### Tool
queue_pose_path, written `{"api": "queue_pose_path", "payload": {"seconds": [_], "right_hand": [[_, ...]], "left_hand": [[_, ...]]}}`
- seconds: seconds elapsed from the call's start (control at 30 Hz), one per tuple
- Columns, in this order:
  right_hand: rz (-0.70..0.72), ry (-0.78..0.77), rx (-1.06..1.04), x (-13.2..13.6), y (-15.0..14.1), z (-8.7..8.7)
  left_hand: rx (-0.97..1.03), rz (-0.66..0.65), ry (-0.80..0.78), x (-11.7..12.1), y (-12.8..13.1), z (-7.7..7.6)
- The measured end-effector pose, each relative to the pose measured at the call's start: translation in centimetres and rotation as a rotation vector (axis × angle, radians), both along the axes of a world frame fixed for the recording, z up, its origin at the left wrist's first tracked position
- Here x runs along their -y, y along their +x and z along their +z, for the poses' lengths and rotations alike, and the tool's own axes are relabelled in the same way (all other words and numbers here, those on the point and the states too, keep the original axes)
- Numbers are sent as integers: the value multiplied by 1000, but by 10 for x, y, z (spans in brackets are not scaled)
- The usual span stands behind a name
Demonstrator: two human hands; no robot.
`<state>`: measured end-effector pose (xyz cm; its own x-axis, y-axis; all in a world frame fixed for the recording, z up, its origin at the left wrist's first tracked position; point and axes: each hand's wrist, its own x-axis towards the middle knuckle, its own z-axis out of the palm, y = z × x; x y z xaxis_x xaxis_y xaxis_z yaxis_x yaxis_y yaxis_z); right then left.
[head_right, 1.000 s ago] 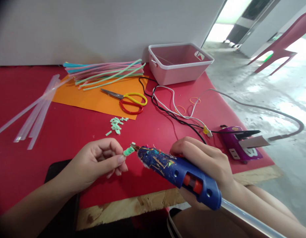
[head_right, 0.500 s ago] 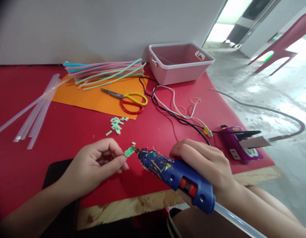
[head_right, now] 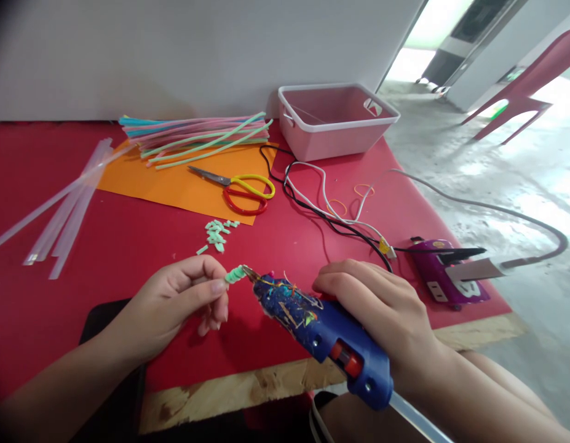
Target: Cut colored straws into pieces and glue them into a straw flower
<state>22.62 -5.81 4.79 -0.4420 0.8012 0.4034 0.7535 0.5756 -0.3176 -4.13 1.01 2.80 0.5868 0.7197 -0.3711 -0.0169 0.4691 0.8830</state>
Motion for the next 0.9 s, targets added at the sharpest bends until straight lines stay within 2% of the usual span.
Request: {"api": "queue_pose_path", "payload": {"seconds": [0.2, 0.43, 0.6, 0.73, 0.9], "right_hand": [[-22, 17, 6, -1, -6, -1], [-40, 16, -13, 2, -7, 1], [-54, -34, -89, 3, -5, 7], [-94, -92, -178, 1, -8, 11], [-149, -165, -215, 0, -9, 10]], "left_hand": [[69, 7, -131, -2, 0, 0], [83, -23, -148, -1, 0, 0], [61, -85, -70, 0, -1, -1], [-39, -71, 26, 1, -1, 1], [-35, -71, 26, 3, 0, 4]]}}
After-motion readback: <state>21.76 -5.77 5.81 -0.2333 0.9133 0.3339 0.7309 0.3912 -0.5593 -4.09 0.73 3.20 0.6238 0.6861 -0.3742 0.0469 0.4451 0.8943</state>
